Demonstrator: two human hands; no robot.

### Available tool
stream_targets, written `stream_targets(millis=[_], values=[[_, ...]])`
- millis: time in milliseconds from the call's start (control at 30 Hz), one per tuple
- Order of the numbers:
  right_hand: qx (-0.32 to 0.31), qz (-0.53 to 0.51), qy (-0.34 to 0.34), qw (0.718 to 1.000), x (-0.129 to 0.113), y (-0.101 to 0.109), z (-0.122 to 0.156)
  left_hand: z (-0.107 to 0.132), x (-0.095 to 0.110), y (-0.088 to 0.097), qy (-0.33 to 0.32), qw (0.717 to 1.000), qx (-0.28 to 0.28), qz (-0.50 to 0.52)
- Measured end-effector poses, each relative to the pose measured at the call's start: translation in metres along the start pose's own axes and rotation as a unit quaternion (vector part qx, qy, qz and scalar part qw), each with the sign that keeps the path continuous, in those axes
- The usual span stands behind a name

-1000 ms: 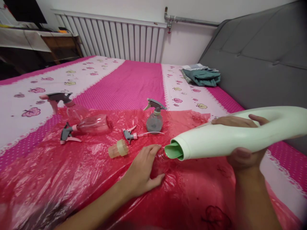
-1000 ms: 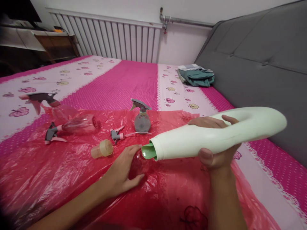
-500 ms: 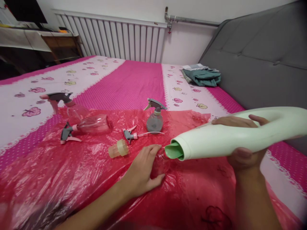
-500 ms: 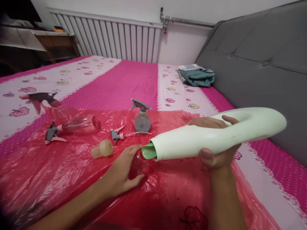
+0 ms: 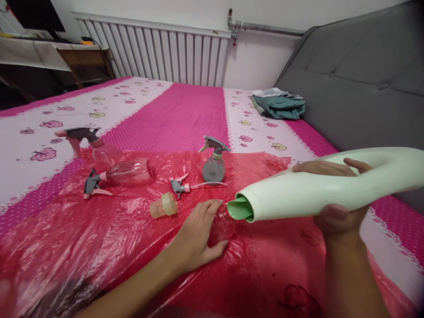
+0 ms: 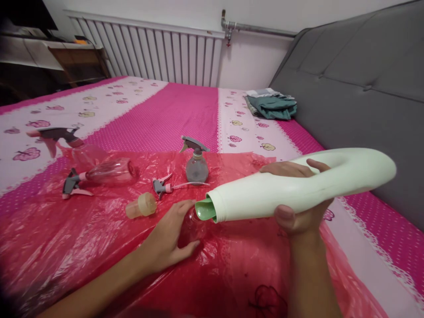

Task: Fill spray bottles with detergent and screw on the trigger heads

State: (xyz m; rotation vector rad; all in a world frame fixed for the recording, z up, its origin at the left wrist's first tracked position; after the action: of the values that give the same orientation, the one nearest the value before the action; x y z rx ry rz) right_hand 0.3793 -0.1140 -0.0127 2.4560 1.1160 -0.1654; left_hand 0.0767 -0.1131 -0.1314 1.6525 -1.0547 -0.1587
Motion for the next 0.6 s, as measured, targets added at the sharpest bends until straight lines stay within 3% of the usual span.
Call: stream_targets(millis=[600], values=[[0.002,0.001,0.016,1.000,-0.0031,-0.0004,-0.0008,-0.0006,0.0017,0.0008,-0.004,1.000,0.002,-0.007]])
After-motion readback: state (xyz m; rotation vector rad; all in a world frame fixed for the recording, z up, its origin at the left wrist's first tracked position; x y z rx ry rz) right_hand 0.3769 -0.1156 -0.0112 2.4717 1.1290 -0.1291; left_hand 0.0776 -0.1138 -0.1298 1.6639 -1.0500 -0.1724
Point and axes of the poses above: each hand's wrist, its own z-axis away from the middle knuckle, its own y-axis out of the back of the hand, x = y × z, the point moved 6 cm from there along -z, towards the middle knuckle, and after that the axes turned 15 degrees about -z, right-handed, at the moved point
